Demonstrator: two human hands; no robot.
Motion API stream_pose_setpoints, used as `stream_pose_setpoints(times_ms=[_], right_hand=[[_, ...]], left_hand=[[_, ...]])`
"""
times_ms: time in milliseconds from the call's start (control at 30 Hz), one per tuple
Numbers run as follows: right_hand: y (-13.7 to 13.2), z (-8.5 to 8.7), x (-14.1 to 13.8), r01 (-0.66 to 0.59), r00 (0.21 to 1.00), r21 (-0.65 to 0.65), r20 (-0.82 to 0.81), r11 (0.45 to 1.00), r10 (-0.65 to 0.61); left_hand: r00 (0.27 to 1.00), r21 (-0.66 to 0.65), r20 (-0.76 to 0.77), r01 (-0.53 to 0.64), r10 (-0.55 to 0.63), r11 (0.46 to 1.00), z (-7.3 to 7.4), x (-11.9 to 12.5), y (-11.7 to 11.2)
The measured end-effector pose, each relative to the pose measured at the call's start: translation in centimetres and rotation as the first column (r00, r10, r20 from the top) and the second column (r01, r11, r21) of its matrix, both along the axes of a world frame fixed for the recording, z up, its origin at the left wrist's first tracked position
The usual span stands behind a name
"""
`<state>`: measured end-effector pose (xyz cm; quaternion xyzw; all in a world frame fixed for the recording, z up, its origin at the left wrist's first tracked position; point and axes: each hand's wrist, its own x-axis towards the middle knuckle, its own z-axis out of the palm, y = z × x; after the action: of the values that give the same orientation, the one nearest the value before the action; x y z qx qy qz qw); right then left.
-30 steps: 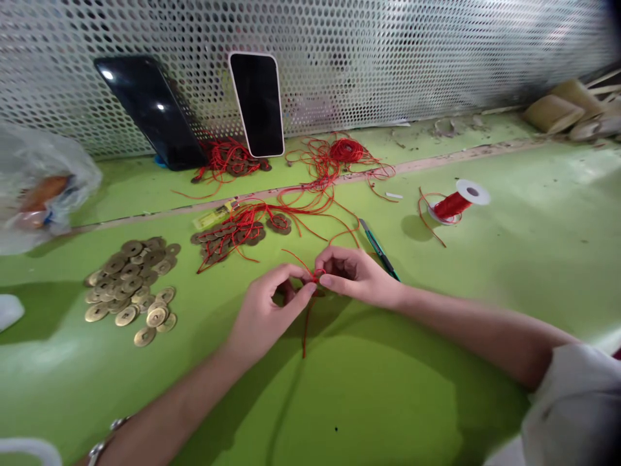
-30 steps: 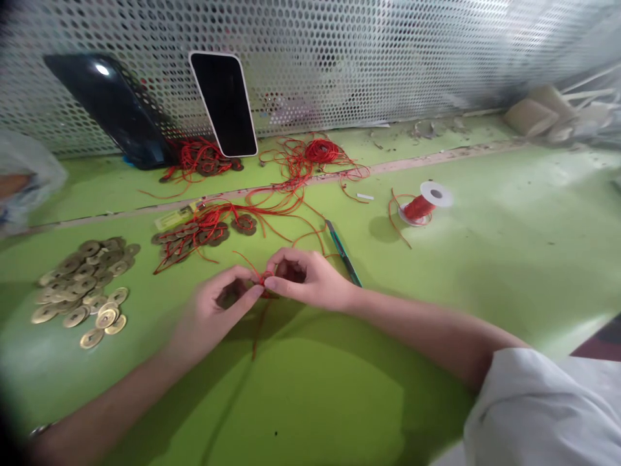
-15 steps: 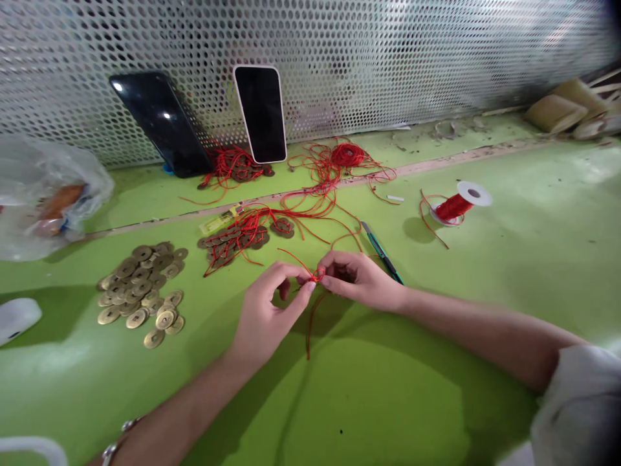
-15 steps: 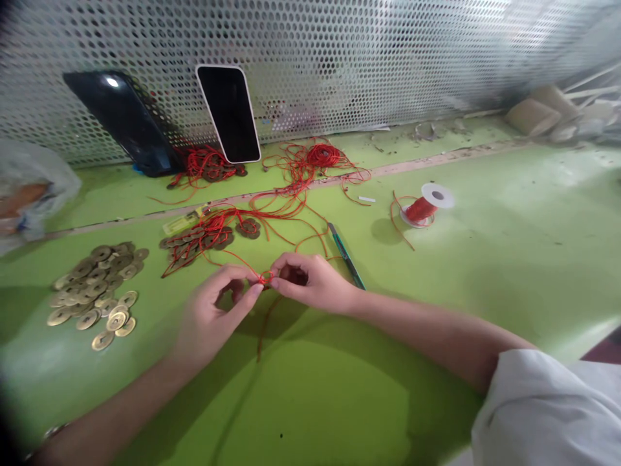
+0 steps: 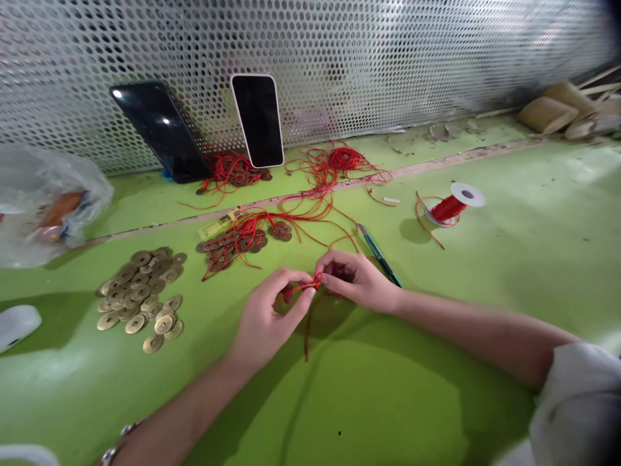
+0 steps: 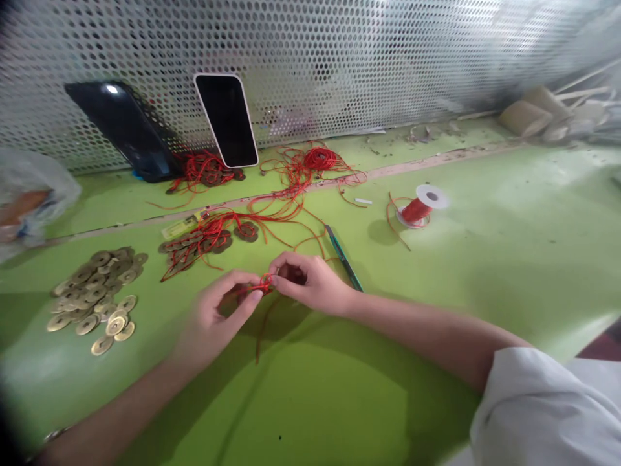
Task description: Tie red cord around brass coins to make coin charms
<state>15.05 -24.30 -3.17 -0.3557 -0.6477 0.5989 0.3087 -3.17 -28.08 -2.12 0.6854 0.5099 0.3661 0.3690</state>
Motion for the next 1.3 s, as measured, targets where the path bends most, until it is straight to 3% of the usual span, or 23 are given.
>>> stream_pose_setpoints(times_ms=[233,467,733,867,1033,1300], right_hand=[[-0.02,-0.43,0.12,0.004,0.996,-0.002,-0.093,1.0,-0.004],[-0.14,-0.53,0.12,0.025,0.991,0.008,-0.129,1.0,-0.024],[-0.08,-0.56,0.08,0.04,0.984,0.05,-0.175,0.998,-0.031],[-0.13,-0.52,0.11,0.032,0.987,0.074,-0.158,0.997,-0.02],[-0.1,-0.07,0.28,0.058,0.998,0.213,-0.038,0.975,-0.051],[-0.02,0.03,0.25,0.065,0.995,0.279,0.058,0.958,-0.084]], left_hand=[[0.997,0.113,-0.038,0.075,-0.071,0.991,0.26,-0.04,-0.18],[0.995,0.053,-0.078,0.061,-0.057,0.997,0.26,0.01,-0.04],[0.991,0.123,-0.118,0.075,-0.061,0.99,0.23,-0.06,0.15],[0.989,0.103,-0.124,0.088,-0.075,0.991,0.37,0.01,0.15],[0.993,0.088,-0.096,0.072,-0.064,0.994,0.48,0.11,0.02],[0.998,-0.089,0.042,0.05,-0.046,0.995,0.04,0.14,0.08]])
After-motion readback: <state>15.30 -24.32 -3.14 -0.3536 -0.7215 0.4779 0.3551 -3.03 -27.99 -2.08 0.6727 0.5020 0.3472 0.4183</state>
